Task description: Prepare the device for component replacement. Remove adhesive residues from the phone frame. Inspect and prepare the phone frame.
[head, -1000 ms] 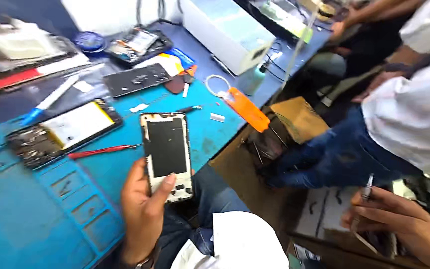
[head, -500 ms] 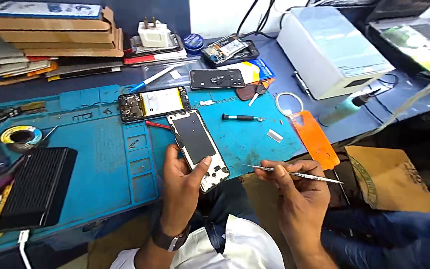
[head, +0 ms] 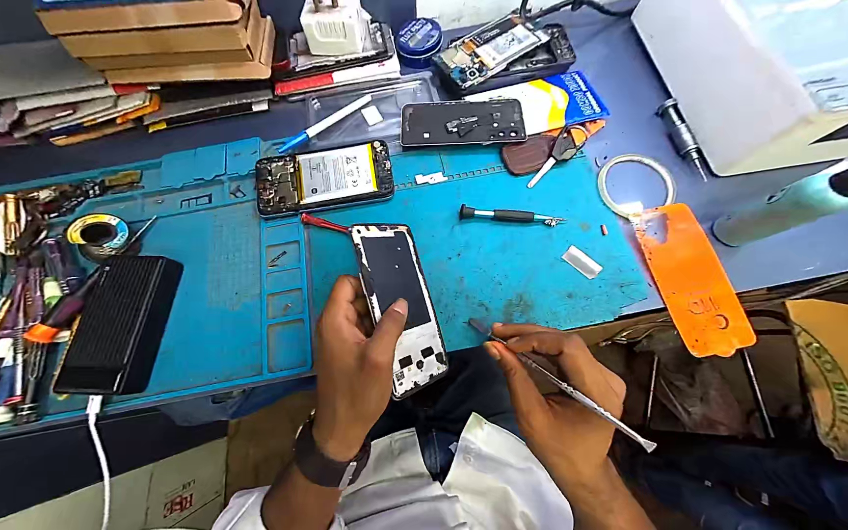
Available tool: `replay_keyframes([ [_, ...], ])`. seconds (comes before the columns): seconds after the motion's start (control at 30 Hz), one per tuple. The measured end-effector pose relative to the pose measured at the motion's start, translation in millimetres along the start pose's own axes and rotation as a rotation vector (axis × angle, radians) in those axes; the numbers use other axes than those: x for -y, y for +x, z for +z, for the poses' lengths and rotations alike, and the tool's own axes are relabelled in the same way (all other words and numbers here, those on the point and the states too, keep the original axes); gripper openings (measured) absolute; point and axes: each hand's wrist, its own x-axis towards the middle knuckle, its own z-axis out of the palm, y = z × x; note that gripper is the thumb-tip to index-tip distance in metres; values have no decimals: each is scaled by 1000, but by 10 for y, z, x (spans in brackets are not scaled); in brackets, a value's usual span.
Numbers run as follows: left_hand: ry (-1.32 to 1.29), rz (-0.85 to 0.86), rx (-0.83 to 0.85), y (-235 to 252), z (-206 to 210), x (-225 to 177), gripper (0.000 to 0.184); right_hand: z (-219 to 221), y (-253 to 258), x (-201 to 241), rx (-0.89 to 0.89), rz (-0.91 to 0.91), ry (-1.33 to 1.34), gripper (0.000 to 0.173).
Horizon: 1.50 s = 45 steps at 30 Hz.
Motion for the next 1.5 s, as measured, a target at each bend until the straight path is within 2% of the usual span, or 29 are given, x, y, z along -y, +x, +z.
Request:
replay_keyframes([
  [0.13,104,34,27,62,88,-51,13,8,6,-33,-3,-28,-76,7],
  [0.33,150,-26,71,163,237,-111,15,73,-54,5,-169,43,132,16],
  [0.47,139,-26,81,202,238,-101,14,145,-171,62,-220,58,132,18],
  [1.5,166,4,71,217,269,-122,18,195,-329,160,-158,-3,-61,18],
])
